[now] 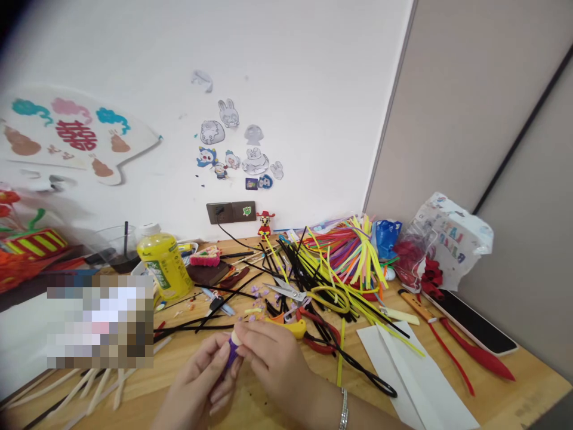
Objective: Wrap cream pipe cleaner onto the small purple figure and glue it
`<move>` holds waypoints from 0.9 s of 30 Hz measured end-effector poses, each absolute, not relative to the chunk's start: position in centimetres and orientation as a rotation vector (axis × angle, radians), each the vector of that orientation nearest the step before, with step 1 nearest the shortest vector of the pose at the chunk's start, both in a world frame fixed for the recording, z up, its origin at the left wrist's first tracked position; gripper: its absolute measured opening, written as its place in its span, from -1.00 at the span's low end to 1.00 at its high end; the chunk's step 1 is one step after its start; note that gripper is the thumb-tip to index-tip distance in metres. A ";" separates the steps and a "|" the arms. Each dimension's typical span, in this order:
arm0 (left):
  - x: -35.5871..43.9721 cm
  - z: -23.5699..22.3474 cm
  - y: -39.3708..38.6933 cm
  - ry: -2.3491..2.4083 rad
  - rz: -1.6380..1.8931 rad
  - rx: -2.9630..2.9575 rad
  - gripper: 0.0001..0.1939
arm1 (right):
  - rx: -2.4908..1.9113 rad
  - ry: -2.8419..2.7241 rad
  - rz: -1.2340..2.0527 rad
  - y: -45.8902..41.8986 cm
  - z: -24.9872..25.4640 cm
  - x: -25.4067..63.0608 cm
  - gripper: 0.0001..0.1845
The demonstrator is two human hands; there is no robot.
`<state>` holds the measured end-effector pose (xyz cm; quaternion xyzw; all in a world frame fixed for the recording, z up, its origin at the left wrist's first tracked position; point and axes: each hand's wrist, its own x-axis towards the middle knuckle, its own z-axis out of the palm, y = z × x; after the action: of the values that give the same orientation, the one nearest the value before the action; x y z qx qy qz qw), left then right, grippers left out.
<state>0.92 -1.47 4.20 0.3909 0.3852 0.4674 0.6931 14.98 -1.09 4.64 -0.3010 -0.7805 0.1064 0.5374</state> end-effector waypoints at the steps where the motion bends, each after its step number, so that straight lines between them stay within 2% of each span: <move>1: 0.9 4.0 -1.5 0.886 1.050 0.909 -0.55 | -0.712 -1.872 0.245 -1.1 4.6 15.0 -0.70; 6: 0.8 2.6 -1.9 1.134 1.286 1.463 -0.69 | -0.784 -1.722 0.428 -0.9 4.5 14.5 -0.75; 11: 0.3 1.8 -1.4 1.269 1.229 1.670 -0.70 | -0.860 -1.489 0.632 -0.8 4.4 13.6 -0.86; 18: 1.1 3.5 -2.3 1.244 1.377 1.418 -0.75 | -0.751 -1.182 1.157 -0.8 3.2 12.7 -0.78; 23: 1.3 3.9 -2.6 1.034 1.326 1.117 -0.65 | -0.699 -1.229 1.139 -0.8 3.4 12.9 -0.76; 27: 1.1 3.9 -2.4 0.874 1.215 1.002 -0.64 | -0.708 -1.272 1.049 -0.8 4.0 13.4 -0.81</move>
<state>1.15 -2.42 3.88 0.4359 0.3803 0.5285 0.6213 13.41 -0.79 4.03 -0.3084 -0.5541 0.4569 0.6238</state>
